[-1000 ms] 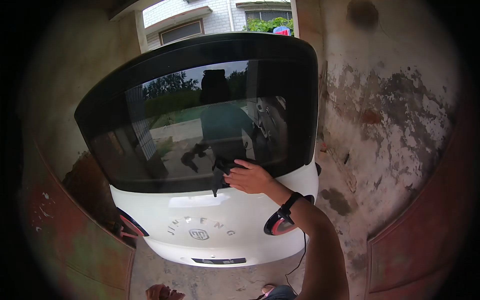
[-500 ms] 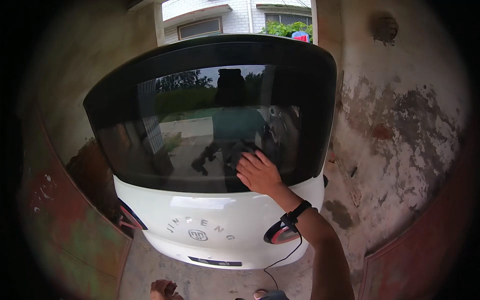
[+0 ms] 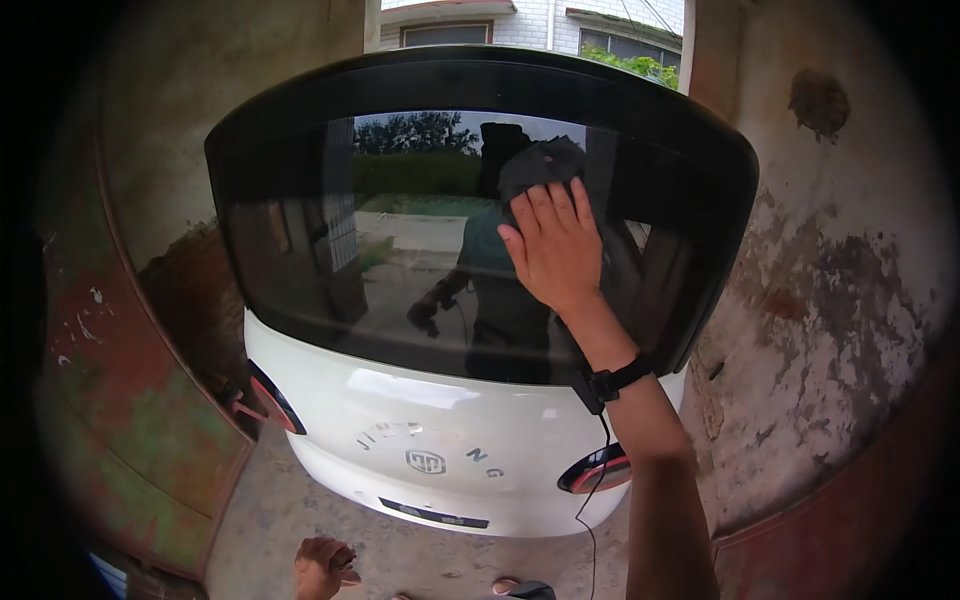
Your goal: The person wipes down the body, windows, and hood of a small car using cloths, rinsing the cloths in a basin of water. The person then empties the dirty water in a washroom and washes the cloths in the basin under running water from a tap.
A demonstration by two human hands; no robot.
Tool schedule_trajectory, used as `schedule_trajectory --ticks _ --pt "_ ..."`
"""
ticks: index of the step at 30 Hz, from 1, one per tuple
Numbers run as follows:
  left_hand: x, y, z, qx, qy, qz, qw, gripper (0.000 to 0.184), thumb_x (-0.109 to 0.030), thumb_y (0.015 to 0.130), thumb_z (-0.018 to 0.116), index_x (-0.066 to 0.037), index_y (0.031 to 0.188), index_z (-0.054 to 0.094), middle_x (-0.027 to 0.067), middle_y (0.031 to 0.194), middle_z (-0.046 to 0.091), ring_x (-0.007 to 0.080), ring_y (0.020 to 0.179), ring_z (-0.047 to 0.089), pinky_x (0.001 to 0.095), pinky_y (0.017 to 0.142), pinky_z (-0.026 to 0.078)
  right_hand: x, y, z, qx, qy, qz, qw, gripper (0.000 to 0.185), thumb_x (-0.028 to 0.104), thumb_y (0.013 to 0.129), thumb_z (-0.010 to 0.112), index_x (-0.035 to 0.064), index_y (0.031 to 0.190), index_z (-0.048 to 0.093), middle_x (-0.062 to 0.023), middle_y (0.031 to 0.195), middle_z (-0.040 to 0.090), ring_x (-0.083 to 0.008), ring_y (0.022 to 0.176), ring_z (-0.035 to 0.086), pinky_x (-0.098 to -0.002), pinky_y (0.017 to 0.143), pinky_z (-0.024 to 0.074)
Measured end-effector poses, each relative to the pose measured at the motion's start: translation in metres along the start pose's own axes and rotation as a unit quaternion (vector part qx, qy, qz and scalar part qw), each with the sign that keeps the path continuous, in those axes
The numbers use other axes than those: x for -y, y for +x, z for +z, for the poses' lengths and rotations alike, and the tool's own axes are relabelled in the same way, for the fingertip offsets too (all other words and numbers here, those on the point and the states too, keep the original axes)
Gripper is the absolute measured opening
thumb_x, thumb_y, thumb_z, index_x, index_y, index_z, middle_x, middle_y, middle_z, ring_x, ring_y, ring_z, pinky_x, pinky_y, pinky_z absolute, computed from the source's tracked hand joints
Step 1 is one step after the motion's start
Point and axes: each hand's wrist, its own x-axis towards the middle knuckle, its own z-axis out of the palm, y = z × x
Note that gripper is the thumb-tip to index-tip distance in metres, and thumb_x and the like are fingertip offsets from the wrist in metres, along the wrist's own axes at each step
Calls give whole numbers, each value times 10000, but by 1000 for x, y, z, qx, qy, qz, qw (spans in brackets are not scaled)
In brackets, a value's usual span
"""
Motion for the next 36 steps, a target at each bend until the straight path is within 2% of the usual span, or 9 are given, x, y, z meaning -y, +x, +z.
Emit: schedule_trajectory --ticks 4,8,11,15,19,23,28,30,36 --pt "18 20 -35 1 -25 36 999 323 -13 606 629 -54 926 640 57 938 665 275 879 588 399 792 465 127 -91 42 146 112 -232 955 427 434 947 391 158 1234 545 6 1327 490 -144 1344 309 -352 1157 160" --pt "72 -25 -72 -46 -27 18 998 269 -116 689 734 -67 938 645 109 949 646 337 902 569 426 781 481 146 -115 51 209 117 -312 919 471 422 935 433 199 1349 454 40 1145 573 -113 1167 470 -313 1139 215" --pt "110 -67 -105 21 -2 -53 998 248 -94 705 729 -62 936 645 112 947 644 337 890 567 426 771 480 101 -51 24 110 53 -198 973 433 328 877 564 216 1293 521 47 1144 590 -118 1102 506 -341 1096 286" --pt "151 -98 -116 1 -5 -120 993 260 -78 694 728 -62 940 646 117 935 645 340 884 564 430 767 477 36 66 6 -31 -131 39 990 343 278 933 465 94 1199 582 -55 1355 474 -226 1325 356 -463 1098 234" --pt "174 -75 -106 -20 -15 -141 990 226 -91 725 705 -58 940 644 123 927 650 339 896 565 428 772 481 102 87 41 -31 -90 135 986 347 330 923 478 70 1130 579 -108 1305 497 -268 1320 355 -447 1100 238" --pt "153 0 -110 7 -35 -9 999 204 -85 749 674 -49 948 642 131 944 650 345 908 566 429 769 485 206 32 73 129 45 -142 980 419 417 944 394 126 1209 537 -44 1429 401 -187 1372 275 -395 1147 155" --pt "134 27 -115 -77 -74 6 994 223 -44 765 630 -38 988 641 146 961 641 350 925 566 435 790 486 244 -43 98 110 134 -314 933 387 373 948 405 151 1216 571 2 1364 473 -159 1351 308 -358 1156 159" --pt "147 13 -117 -83 -89 -34 992 209 -43 806 588 -40 1008 642 147 955 641 342 925 573 428 801 489 218 -14 91 148 82 -266 949 339 327 923 463 166 1185 606 7 1272 542 -157 1296 385 -361 1144 197" --pt "207 -38 -97 -46 -116 -253 959 231 16 811 551 -49 1016 635 118 910 647 268 808 621 395 699 528 132 125 46 -127 -142 156 969 358 243 907 489 29 1187 554 -159 1180 547 -311 1197 456 -459 1067 276"
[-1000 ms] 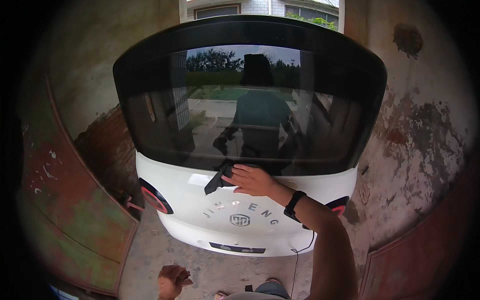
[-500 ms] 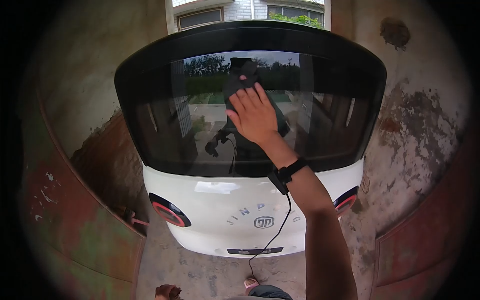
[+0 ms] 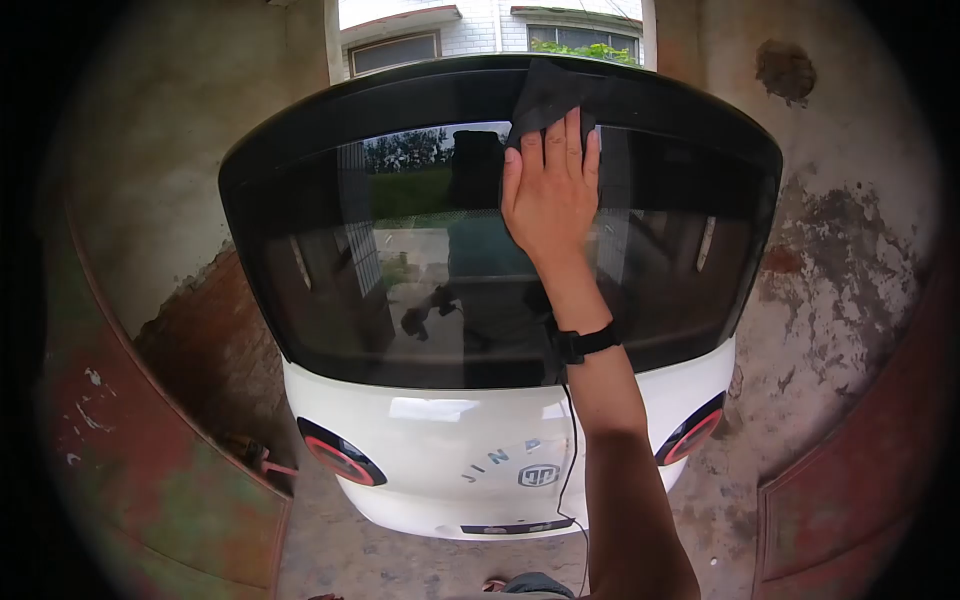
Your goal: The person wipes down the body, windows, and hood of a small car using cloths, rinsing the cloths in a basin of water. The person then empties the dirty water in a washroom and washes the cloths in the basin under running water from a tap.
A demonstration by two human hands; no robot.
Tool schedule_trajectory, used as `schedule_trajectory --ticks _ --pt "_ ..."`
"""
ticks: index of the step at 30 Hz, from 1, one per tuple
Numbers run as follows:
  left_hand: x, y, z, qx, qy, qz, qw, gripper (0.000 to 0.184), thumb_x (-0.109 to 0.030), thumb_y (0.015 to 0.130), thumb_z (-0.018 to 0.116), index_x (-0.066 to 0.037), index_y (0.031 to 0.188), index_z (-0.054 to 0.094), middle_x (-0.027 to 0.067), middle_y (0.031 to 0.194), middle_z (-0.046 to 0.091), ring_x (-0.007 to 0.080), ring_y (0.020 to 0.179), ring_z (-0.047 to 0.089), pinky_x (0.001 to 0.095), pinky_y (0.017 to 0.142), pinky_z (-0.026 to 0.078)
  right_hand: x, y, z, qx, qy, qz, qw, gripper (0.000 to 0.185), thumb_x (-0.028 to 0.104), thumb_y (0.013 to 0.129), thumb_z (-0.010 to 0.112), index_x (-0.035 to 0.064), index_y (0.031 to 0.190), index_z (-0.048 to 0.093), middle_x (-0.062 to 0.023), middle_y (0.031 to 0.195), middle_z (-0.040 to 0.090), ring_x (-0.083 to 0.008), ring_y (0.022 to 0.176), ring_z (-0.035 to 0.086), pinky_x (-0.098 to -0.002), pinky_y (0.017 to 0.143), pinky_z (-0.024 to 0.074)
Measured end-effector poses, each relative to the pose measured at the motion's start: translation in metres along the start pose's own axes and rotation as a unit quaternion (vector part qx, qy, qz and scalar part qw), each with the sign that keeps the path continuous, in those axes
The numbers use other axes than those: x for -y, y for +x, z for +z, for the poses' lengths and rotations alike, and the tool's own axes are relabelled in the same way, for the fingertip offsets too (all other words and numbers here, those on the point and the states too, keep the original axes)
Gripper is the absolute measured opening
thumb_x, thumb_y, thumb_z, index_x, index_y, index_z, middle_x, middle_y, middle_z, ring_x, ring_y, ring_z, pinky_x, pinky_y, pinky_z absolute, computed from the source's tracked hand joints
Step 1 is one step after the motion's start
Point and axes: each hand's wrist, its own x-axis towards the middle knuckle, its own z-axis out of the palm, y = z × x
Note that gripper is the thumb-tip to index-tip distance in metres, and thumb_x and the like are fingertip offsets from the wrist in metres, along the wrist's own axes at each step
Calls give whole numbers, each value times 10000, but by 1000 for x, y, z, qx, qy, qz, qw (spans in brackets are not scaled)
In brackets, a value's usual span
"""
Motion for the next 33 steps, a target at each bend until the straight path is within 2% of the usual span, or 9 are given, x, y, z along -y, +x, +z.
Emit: schedule_trajectory --ticks 2,4,9,14,20,25,27,29,33 --pt "-41 13 -4 -14 -79 -145 986 206 27 834 542 -40 1008 631 133 899 639 269 764 623 373 652 528 28 -16 10 69 66 43 995 322 250 898 493 -3 1083 569 -161 1143 541 -311 1187 450 -465 1061 285" --pt "-39 49 15 -73 66 143 985 188 24 825 570 -33 994 631 141 902 640 280 772 617 378 656 519 68 -42 4 96 177 -89 976 289 265 884 504 42 1049 584 -127 1081 559 -280 1106 492 -431 1076 286" --pt "-115 122 44 -38 38 324 945 299 -87 601 721 -64 890 647 29 777 684 248 815 607 371 761 462 93 -92 9 179 223 -387 877 414 319 909 479 135 1275 534 -13 1337 500 -193 1324 361 -381 1142 181" --pt "-95 117 33 -54 6 283 957 311 -36 599 675 -80 907 667 32 817 684 252 829 617 368 761 474 -5 -30 -13 102 50 -50 992 501 253 918 471 117 1396 408 -161 1312 490 -335 1247 420 -475 1091 244" --pt "-5 96 1 -16 -11 195 981 280 30 685 631 -24 959 645 129 879 663 325 832 592 416 757 494 -30 2 16 31 -36 128 991 367 275 980 382 -58 1051 518 -252 1092 504 -407 1069 466 -489 959 347" --pt "6 147 -28 -10 -34 181 983 293 40 672 609 -19 956 650 121 867 671 319 868 593 405 777 495 95 25 36 -7 -38 19 999 497 363 937 476 -80 1161 467 -280 1039 512 -464 1003 475 -503 919 361" --pt "-1 175 -34 -12 -27 225 974 291 31 671 617 -20 956 649 119 873 670 318 874 592 403 776 497 154 27 43 110 65 -9 992 580 399 924 487 -85 1241 467 -325 1247 439 -490 1271 326 -492 1044 291" --pt "-13 198 -38 -17 -15 265 964 290 23 671 625 -21 956 649 118 879 669 317 881 592 401 775 499 206 37 44 102 105 -103 984 603 471 914 452 21 1314 471 -182 1486 282 -315 1402 203 -419 1137 160" --pt "-28 224 -41 20 -42 322 946 292 -5 671 630 -24 962 645 123 873 663 317 911 590 407 777 503 283 40 71 144 177 -281 932 540 435 945 399 88 1355 445 -54 1482 332 -198 1397 236 -369 1152 131"
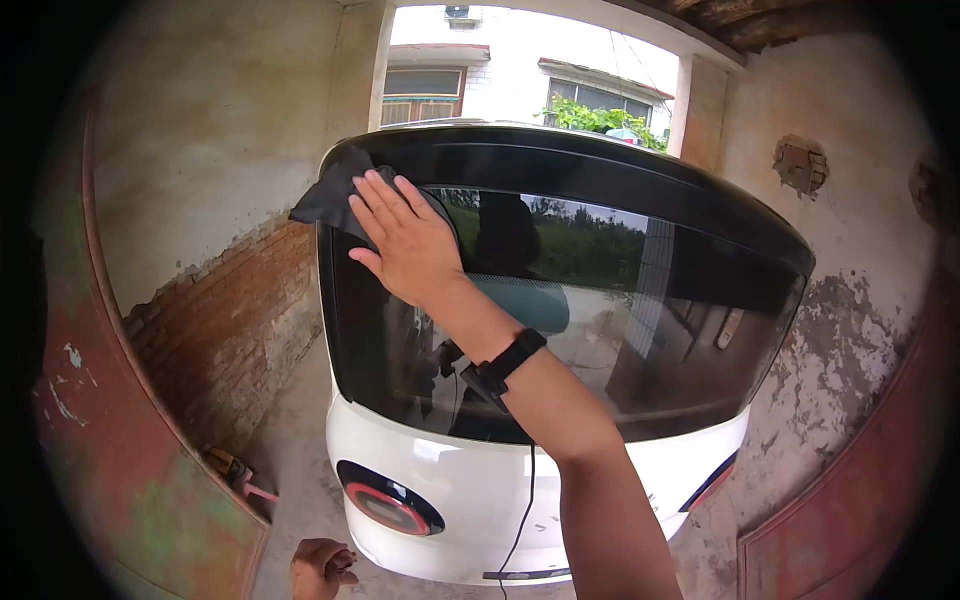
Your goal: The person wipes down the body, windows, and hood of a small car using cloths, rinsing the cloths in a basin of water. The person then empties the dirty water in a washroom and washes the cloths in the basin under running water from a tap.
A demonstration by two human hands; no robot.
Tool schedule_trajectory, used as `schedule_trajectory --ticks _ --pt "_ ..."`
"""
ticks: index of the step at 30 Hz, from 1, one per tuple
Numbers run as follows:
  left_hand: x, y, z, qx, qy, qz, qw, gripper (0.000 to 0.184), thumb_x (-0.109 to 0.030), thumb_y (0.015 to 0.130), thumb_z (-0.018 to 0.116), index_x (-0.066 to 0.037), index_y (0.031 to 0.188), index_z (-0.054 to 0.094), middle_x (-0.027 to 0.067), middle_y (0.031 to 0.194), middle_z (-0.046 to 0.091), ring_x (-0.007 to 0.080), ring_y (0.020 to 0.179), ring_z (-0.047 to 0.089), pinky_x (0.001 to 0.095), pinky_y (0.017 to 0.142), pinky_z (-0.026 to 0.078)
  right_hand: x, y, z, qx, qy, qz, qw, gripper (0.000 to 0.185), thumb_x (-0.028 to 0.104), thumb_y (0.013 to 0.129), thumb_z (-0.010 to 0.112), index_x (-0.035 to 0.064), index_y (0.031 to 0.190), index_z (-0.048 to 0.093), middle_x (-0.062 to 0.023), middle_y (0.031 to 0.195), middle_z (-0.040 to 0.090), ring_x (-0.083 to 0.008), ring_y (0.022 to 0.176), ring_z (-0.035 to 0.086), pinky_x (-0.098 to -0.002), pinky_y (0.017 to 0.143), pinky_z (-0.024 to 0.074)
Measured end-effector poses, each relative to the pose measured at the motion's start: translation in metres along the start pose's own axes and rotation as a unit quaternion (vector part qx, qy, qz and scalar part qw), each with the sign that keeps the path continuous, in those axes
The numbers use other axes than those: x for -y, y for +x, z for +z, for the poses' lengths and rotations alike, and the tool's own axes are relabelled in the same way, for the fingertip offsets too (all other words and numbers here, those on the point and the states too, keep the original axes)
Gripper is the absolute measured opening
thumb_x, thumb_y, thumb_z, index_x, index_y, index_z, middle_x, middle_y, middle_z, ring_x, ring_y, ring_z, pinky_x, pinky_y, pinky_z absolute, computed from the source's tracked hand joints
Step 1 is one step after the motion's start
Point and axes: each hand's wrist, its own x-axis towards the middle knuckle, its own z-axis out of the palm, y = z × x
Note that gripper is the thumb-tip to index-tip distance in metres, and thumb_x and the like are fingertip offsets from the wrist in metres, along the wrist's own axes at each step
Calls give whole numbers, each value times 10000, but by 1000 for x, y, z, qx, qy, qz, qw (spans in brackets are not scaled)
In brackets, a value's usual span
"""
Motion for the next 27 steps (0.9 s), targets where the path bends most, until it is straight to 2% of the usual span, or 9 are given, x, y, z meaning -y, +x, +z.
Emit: schedule_trajectory --ticks 2,3,11,14,16,18,21,24,27 --pt "-1 6 -3 12 -13 37 999 190 -12 762 604 2 950 632 165 871 648 346 888 586 433 780 506 4 8 8 40 -20 -32 998 523 425 951 388 102 1360 442 -42 1485 327 -188 1398 230 -365 1153 131" --pt "11 14 6 -2 -20 29 999 299 -16 599 635 -85 888 676 46 841 676 271 813 610 379 745 486 8 9 12 68 -38 -66 995 507 415 958 377 117 1364 438 -30 1488 323 -177 1399 225 -361 1154 131" --pt "61 -33 -50 -46 9 16 999 305 4 583 638 -70 878 660 58 813 656 273 806 591 386 712 483 62 -170 18 240 102 -330 907 432 337 956 374 164 1344 455 -9 1479 332 -145 1387 242 -373 1175 120" --pt "77 -68 -72 -103 -13 -105 989 301 36 597 580 -56 874 651 70 821 647 282 817 581 391 721 475 29 -96 4 190 81 -206 957 459 275 902 476 188 1353 461 -38 1370 472 -169 1329 358 -378 1150 180" --pt "80 -86 -90 -93 -4 -149 984 312 61 606 510 -41 869 644 86 840 639 296 824 573 400 730 472 5 -17 -12 86 -40 -90 991 461 279 917 456 196 1371 444 -22 1402 442 -166 1351 322 -379 1135 191" --pt "86 -101 -91 -101 20 -167 981 326 68 612 467 -30 874 635 99 856 636 307 826 568 405 736 474 -3 24 4 13 -112 -61 992 467 279 916 445 181 1373 443 -22 1429 411 -166 1361 306 -381 1137 188" --pt "76 -100 -91 -142 23 -200 969 331 76 611 484 -19 892 630 98 853 638 304 842 569 395 737 476 42 24 43 14 -103 -22 994 470 272 912 439 142 1363 451 -33 1447 387 -170 1368 293 -380 1142 177" --pt "64 -83 -92 -122 13 -138 983 331 86 606 505 -20 893 631 94 857 641 296 839 571 389 734 477 113 -36 78 148 -52 -142 977 456 281 906 439 42 1288 501 -73 1416 425 -196 1372 285 -378 1153 154" --pt "65 -88 -95 -131 40 -119 983 343 92 597 522 -24 902 632 93 857 642 294 835 573 388 731 475 185 -135 111 198 15 -250 948 439 312 924 421 52 1263 524 -71 1352 486 -197 1342 334 -377 1160 133"
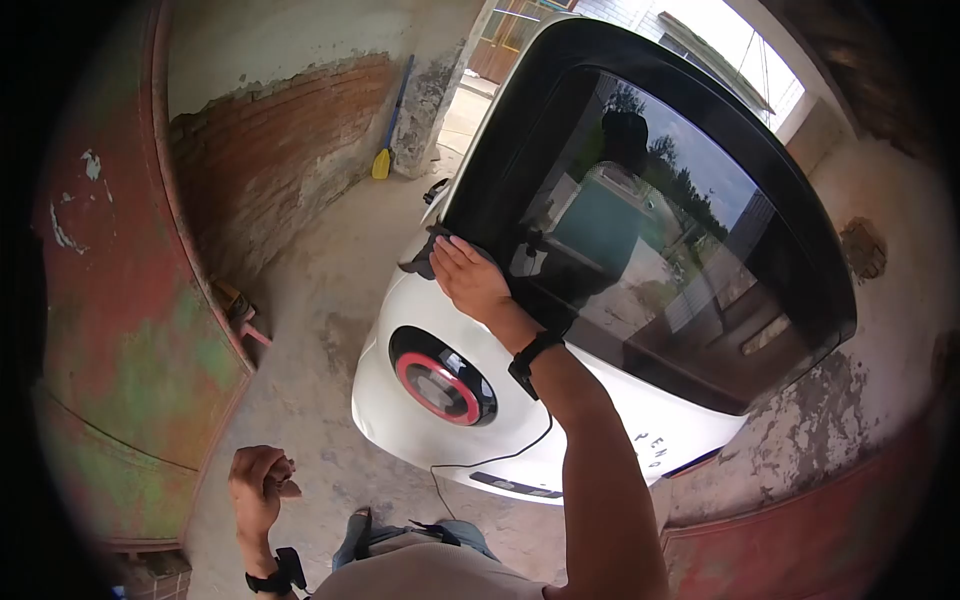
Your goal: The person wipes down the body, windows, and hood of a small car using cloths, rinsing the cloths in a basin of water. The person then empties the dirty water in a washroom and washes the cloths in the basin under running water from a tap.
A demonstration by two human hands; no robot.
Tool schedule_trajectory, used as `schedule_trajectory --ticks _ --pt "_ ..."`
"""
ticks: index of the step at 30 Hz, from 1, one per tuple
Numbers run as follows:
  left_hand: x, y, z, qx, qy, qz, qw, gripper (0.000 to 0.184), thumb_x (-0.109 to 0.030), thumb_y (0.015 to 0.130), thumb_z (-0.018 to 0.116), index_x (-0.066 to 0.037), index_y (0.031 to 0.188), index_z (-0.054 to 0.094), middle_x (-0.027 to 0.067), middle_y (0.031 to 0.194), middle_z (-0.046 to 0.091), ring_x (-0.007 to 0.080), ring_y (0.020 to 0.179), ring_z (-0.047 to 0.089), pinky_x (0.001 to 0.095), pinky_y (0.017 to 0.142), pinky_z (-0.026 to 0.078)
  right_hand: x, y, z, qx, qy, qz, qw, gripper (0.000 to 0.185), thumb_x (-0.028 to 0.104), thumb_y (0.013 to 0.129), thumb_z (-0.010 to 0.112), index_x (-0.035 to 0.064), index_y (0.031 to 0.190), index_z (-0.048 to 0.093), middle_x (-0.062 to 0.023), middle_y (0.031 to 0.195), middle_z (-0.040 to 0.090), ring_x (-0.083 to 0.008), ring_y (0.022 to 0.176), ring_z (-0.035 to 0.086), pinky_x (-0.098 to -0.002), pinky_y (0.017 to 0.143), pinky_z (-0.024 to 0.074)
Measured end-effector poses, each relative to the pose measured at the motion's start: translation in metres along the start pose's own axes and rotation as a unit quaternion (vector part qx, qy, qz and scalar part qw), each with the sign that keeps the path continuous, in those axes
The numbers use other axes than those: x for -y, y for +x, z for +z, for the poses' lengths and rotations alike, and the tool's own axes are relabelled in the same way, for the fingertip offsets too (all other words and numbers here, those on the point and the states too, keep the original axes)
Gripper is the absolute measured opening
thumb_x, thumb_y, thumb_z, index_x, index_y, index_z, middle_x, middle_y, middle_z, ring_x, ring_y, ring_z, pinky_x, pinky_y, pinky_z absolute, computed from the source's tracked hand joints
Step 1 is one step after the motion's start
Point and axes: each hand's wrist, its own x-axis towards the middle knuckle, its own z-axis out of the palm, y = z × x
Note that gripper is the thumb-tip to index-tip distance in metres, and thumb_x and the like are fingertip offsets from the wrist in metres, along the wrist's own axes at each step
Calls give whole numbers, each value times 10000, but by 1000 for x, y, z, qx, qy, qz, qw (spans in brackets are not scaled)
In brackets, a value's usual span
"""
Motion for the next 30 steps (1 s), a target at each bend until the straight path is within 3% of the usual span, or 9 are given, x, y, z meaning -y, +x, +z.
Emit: schedule_trajectory --ticks 5,7,10,13,15,17,19,26,30 --pt "7 -33 -23 -36 25 -65 997 345 84 581 480 -7 883 621 115 873 630 306 838 572 398 724 481 -55 9 -34 72 4 -82 994 393 319 931 428 159 1271 543 -37 1383 467 -171 1350 322 -393 1167 116" --pt "17 -56 -32 -26 29 -96 995 350 83 591 450 2 887 618 123 891 626 306 842 571 400 724 484 -112 29 -75 -27 -24 68 997 384 304 908 475 175 1261 554 -9 1364 486 -142 1338 338 -406 1155 140" --pt "31 -81 -44 -28 50 -147 987 330 73 637 441 4 908 614 124 914 620 298 860 571 396 729 489 -174 48 -103 -138 -124 164 969 376 302 915 462 188 1258 566 -11 1355 494 -147 1331 353 -411 1140 175" --pt "21 -70 -46 -36 84 -155 984 315 70 654 448 7 916 612 117 916 620 290 868 573 392 729 491 -145 50 -84 -105 -142 157 972 386 306 930 434 146 1256 563 -26 1349 500 -166 1338 345 -386 1143 175" --pt "13 -54 -41 -30 78 -141 986 317 86 648 470 -2 913 620 113 915 625 294 860 582 393 721 494 -95 40 -54 -42 -78 75 993 395 312 939 420 123 1256 558 -36 1348 502 -174 1344 336 -373 1145 174" --pt "13 -46 -32 -40 74 -110 990 330 93 624 501 -8 913 624 109 910 628 296 854 584 388 712 495 -34 21 -26 45 4 -17 999 397 311 944 410 117 1260 554 -49 1337 510 -190 1338 342 -366 1144 178" --pt "9 -38 -29 -42 65 -107 991 343 98 611 512 -13 915 626 106 908 629 296 855 584 387 717 494 24 3 -11 -7 182 3 983 399 307 946 408 104 1256 555 -63 1342 502 -203 1332 349 -366 1143 181" --pt "11 -64 -41 -40 76 -134 987 371 95 589 538 -33 924 631 95 909 629 302 860 583 389 737 491 102 -74 -60 85 239 -12 967 477 297 935 444 91 1365 445 -70 1458 373 -190 1367 309 -350 1146 178" --pt "18 -103 -57 -66 95 -206 972 342 86 605 549 -27 919 626 94 914 627 295 857 582 385 724 492 80 -82 -60 95 277 -108 950 431 282 923 472 179 1341 495 -55 1460 374 -166 1359 321 -353 1144 177"
